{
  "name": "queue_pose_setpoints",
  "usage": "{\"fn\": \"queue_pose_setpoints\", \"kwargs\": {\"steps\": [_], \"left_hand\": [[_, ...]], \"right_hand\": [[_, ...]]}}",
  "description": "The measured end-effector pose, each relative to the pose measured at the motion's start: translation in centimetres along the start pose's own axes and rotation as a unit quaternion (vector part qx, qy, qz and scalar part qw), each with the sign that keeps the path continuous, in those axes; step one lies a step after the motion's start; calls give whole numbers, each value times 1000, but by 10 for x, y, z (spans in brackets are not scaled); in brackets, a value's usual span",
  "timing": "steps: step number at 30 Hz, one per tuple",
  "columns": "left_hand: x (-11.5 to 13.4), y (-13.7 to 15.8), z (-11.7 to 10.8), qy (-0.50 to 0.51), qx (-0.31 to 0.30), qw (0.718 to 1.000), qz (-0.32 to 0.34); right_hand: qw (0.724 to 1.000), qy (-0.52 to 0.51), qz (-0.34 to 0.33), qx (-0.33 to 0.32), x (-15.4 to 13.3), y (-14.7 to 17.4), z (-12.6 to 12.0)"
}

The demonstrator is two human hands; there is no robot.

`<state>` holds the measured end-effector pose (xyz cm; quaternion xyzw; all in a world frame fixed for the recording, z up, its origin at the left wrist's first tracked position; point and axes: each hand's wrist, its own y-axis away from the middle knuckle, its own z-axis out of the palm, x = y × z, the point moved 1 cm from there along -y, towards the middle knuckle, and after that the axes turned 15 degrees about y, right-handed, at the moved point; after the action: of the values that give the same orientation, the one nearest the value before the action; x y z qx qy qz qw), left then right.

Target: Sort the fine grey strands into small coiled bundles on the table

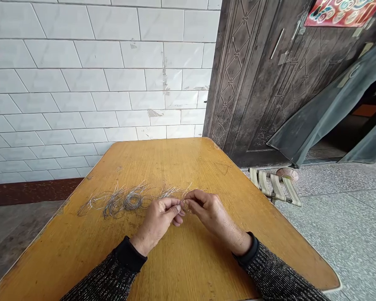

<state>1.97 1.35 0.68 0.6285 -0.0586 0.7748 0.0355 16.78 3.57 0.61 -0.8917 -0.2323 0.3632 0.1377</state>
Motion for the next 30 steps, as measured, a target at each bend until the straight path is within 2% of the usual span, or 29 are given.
{"fn": "queue_pose_setpoints", "kwargs": {"steps": [7, 11, 15, 18, 24, 30], "left_hand": [[-4, -3, -5, 103, 30, 994, -35], [-6, -4, -8, 192, 9, 978, -83], [-9, -5, -9, 278, -12, 950, -142], [-10, -5, -9, 304, -32, 940, -154], [-9, -5, -5, 304, -50, 942, -131], [-10, -4, -4, 312, -62, 939, -131]], "right_hand": [[971, -213, 62, -93, 0, -2, 2], [920, -357, 138, -89, 2, -2, 3], [859, -464, 170, -130, 2, -2, 4], [826, -515, 187, -135, 2, -3, 5], [810, -528, 222, -127, 2, -3, 7], [807, -536, 207, -137, -1, -2, 8]]}}
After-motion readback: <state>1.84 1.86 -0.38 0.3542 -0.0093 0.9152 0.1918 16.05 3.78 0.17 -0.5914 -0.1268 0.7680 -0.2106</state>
